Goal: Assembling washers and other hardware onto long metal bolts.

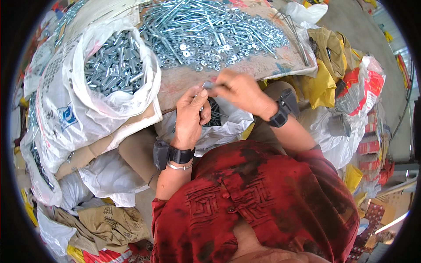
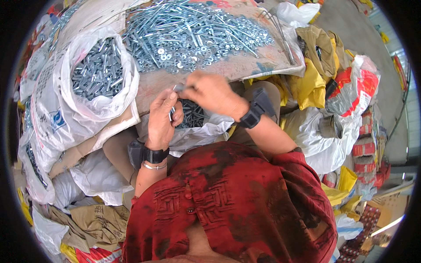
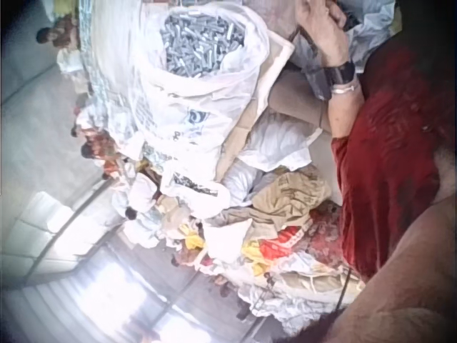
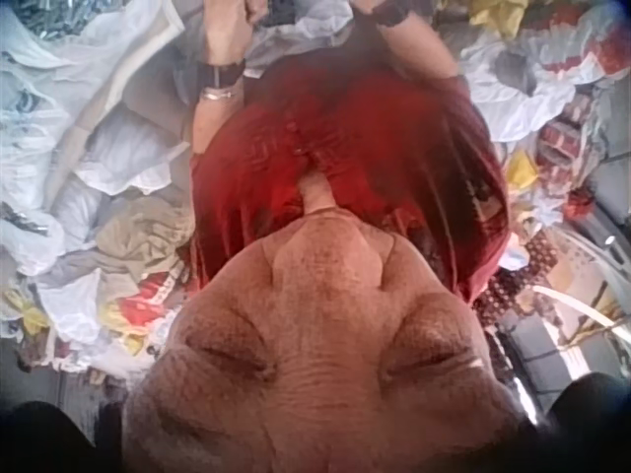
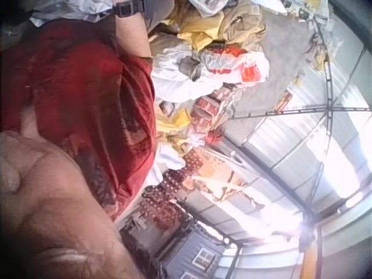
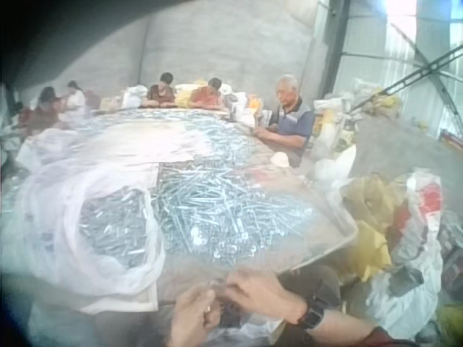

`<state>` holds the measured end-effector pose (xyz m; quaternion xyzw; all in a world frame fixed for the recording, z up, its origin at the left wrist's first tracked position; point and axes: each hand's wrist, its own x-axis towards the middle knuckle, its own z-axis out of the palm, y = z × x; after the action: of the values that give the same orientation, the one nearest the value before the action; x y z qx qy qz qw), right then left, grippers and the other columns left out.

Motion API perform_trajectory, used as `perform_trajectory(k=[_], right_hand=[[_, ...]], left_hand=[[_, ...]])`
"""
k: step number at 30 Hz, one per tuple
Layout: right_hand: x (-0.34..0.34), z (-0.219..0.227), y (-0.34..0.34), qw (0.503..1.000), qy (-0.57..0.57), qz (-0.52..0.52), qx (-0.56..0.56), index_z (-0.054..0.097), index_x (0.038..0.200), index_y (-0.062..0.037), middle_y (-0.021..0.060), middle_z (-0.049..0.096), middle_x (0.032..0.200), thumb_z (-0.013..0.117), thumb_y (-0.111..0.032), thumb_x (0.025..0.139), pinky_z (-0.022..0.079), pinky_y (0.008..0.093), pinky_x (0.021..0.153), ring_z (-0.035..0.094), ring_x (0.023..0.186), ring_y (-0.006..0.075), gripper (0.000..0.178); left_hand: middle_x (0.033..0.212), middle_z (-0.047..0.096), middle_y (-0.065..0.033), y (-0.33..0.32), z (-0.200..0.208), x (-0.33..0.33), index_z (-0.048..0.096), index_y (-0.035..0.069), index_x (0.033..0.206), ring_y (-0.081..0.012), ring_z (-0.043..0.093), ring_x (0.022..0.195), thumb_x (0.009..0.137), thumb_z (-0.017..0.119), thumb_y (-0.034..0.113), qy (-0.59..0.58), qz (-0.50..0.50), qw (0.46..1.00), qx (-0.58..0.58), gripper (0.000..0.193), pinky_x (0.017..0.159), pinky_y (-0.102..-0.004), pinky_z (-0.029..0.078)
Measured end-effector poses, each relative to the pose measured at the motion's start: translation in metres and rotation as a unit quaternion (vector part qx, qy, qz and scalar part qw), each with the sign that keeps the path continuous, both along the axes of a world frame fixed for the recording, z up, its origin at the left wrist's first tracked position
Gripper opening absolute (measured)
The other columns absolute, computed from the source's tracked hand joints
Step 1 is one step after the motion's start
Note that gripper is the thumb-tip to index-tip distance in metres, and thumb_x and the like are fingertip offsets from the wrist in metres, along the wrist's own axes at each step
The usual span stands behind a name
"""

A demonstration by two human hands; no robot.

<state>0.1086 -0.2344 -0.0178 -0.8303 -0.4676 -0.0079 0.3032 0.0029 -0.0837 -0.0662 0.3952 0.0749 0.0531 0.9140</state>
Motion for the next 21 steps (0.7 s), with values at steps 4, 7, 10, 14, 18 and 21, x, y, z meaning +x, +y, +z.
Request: perform_trajectory(k=[4, 7, 10, 14, 18, 21], right_hand=[[0.007, 0.004, -0.016, 0.988, 0.139, 0.054, 0.040, 0.067, 0.097, -0.0062, 0.0126, 0.064, 0.088, 0.069, -0.027, 0.087, 0.050, 0.0410, 0.070, 0.063, 0.079, 0.0344, 0.023], [0.064, -0.011, -0.061, 0.948, -0.089, -0.281, 0.121, 0.066, 0.097, -0.0046, 0.0151, 0.064, 0.095, 0.067, -0.028, 0.089, 0.049, 0.0420, 0.077, 0.063, 0.088, 0.0349, 0.024], [0.120, -0.024, -0.115, 0.865, -0.274, -0.414, -0.071, 0.066, 0.100, -0.0074, 0.0166, 0.061, 0.105, 0.063, -0.028, 0.090, 0.048, 0.0488, 0.083, 0.059, 0.101, 0.0371, 0.023], [0.133, -0.037, -0.125, 0.875, -0.240, -0.367, -0.203, 0.066, 0.098, -0.0069, 0.0160, 0.060, 0.107, 0.064, -0.028, 0.089, 0.046, 0.0506, 0.086, 0.056, 0.106, 0.0369, 0.023], [0.122, -0.027, -0.121, 0.900, -0.290, -0.320, -0.057, 0.064, 0.095, -0.0047, 0.0144, 0.063, 0.097, 0.064, -0.021, 0.089, 0.051, 0.0453, 0.079, 0.062, 0.093, 0.0334, 0.017], [0.086, 0.005, -0.096, 0.920, -0.190, -0.298, 0.167, 0.063, 0.094, -0.0027, 0.0105, 0.066, 0.088, 0.064, -0.014, 0.091, 0.054, 0.0355, 0.068, 0.067, 0.078, 0.0237, 0.011]], left_hand=[[0.085, 0.065, -0.0131, 0.001, -0.011, 0.000, 0.061, 0.000, 0.098, -0.0092, 0.047, 0.051, 0.100, 0.055, 0.024, 0.009, -0.001, 1.000, -0.019, 0.024, 0.041, -0.0234, 0.033], [0.086, 0.066, -0.0145, 0.008, -0.008, -0.002, 0.061, 0.001, 0.098, -0.0107, 0.050, 0.052, 0.100, 0.053, 0.023, 0.002, -0.038, 0.998, -0.054, 0.024, 0.041, -0.0243, 0.035], [0.088, 0.067, -0.0157, 0.001, -0.002, -0.001, 0.061, 0.000, 0.100, -0.0120, 0.053, 0.053, 0.100, 0.052, 0.022, 0.019, -0.024, 0.999, -0.042, 0.025, 0.042, -0.0254, 0.038], [0.089, 0.067, -0.0157, -0.002, -0.004, -0.001, 0.061, -0.001, 0.101, -0.0135, 0.056, 0.056, 0.101, 0.050, 0.025, 0.009, -0.056, 0.997, -0.044, 0.028, 0.043, -0.0268, 0.041], [0.093, 0.067, -0.0167, -0.001, -0.004, 0.001, 0.059, -0.002, 0.107, -0.0160, 0.059, 0.061, 0.102, 0.048, 0.028, -0.001, -0.059, 0.997, -0.046, 0.033, 0.048, -0.0279, 0.046], [0.098, 0.067, -0.0183, 0.004, -0.008, 0.000, 0.058, -0.003, 0.111, -0.0180, 0.061, 0.064, 0.103, 0.047, 0.028, -0.014, -0.062, 0.996, -0.069, 0.034, 0.052, -0.0292, 0.049]])
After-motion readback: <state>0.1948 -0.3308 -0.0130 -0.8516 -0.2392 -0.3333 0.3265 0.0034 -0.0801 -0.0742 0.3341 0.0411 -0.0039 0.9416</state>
